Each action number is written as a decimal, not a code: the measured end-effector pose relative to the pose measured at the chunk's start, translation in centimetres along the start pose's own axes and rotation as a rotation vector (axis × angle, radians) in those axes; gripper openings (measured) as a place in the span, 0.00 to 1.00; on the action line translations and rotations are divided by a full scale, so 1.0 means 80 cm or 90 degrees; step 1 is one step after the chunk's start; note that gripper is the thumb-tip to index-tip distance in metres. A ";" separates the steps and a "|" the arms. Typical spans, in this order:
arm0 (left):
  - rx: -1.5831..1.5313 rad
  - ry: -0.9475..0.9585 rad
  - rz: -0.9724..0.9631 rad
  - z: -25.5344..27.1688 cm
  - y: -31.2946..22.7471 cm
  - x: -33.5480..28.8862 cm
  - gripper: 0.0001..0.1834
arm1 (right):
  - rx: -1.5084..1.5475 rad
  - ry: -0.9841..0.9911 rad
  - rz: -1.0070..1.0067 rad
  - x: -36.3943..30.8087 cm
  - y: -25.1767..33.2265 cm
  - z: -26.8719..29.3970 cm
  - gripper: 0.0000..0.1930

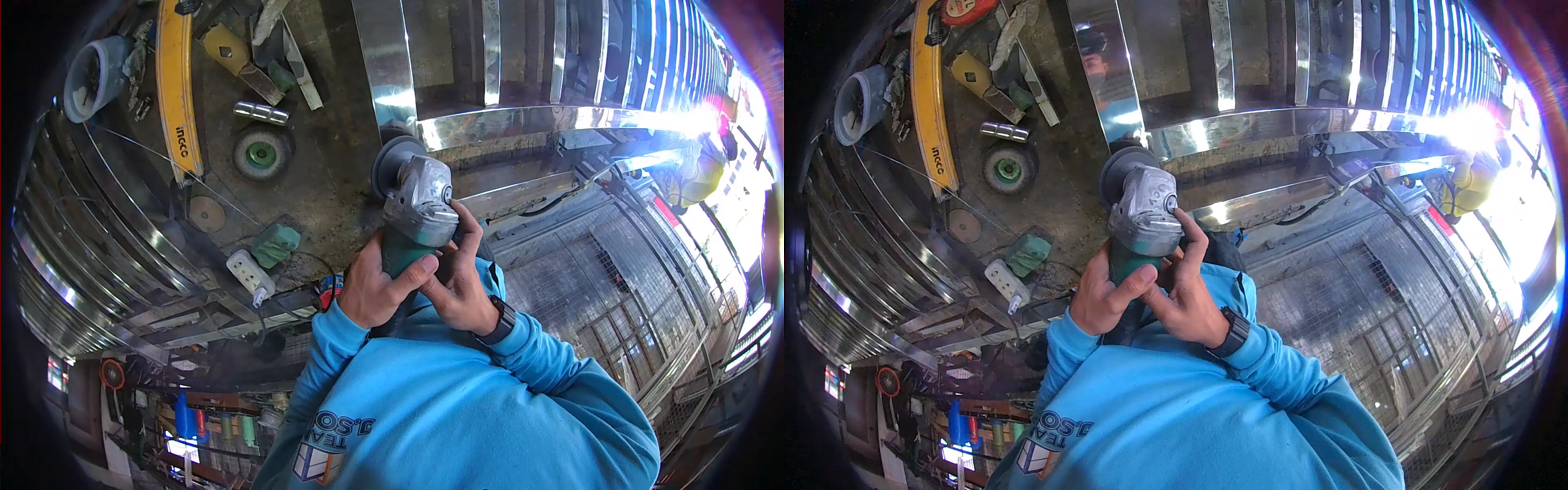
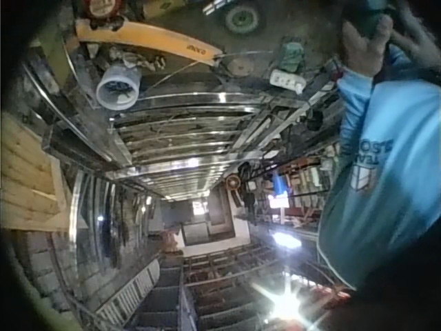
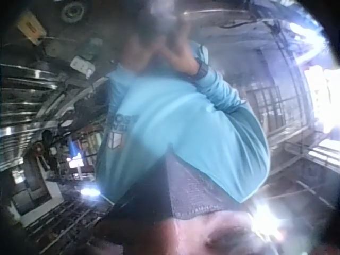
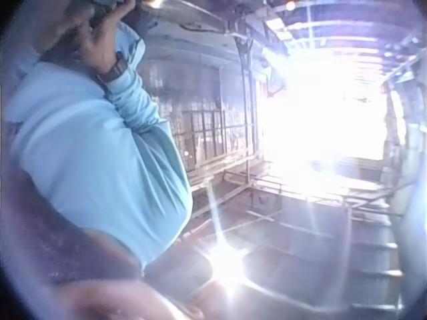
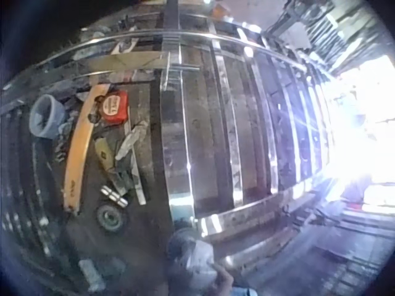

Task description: The person places a screwdriver into a bag, grinds a metal frame using an angle grinder, and holds the angle grinder.

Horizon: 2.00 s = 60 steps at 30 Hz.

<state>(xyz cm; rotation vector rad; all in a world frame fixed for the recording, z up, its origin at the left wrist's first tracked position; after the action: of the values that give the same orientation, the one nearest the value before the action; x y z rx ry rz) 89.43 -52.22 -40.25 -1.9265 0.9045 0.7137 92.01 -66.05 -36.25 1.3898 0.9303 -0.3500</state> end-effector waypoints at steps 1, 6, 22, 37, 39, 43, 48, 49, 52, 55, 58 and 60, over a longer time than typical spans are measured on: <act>-0.001 0.000 0.000 0.000 -0.005 0.001 0.40 | -0.002 -0.003 -0.001 0.001 0.001 0.001 0.52; 0.022 -0.010 -0.006 0.001 -0.019 0.007 0.41 | -0.048 0.022 0.027 0.012 0.011 0.003 0.53; -0.013 0.008 -0.021 0.008 -0.047 0.017 0.39 | -0.021 0.032 0.031 0.034 0.034 0.000 0.52; 0.016 0.001 0.027 0.005 -0.027 0.004 0.43 | -0.016 0.028 0.008 0.012 0.010 0.001 0.53; 0.025 -0.007 0.041 0.005 -0.018 0.001 0.44 | -0.007 0.025 0.003 0.009 0.010 -0.001 0.53; 0.040 -0.012 0.040 0.003 -0.008 -0.002 0.44 | -0.031 0.028 0.006 0.003 0.005 0.000 0.53; 0.015 -0.008 0.039 0.000 -0.013 -0.001 0.43 | 0.025 -0.006 -0.001 0.003 0.006 -0.002 0.52; 0.014 -0.009 0.039 0.001 -0.014 0.000 0.43 | 0.029 -0.008 0.000 0.004 0.008 -0.001 0.52; 0.025 -0.010 0.033 0.003 -0.017 0.005 0.43 | -0.016 0.029 0.033 0.013 0.015 0.002 0.53; 0.030 -0.007 0.045 0.004 -0.018 0.010 0.44 | -0.018 0.031 0.023 0.017 0.018 0.004 0.52; 0.040 -0.017 0.020 0.005 -0.021 0.011 0.45 | -0.009 0.029 0.020 0.021 0.022 0.004 0.52; 0.032 -0.017 0.020 0.004 -0.030 0.013 0.46 | -0.015 0.030 0.032 0.023 0.022 0.005 0.52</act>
<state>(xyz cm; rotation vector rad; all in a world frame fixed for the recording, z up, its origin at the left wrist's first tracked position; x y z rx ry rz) 91.95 -51.37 -40.06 -1.8582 0.9302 0.7268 94.55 -65.52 -36.45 1.4015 0.9341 -0.2685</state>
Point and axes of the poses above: each hand's wrist, its own x-axis towards the middle knuckle, its own z-axis out of the back of the hand, y = z × x, the point moved 4 cm from there along x, towards the middle knuckle, and after that the axes turned 4 degrees about -x, right-handed, at the moved point
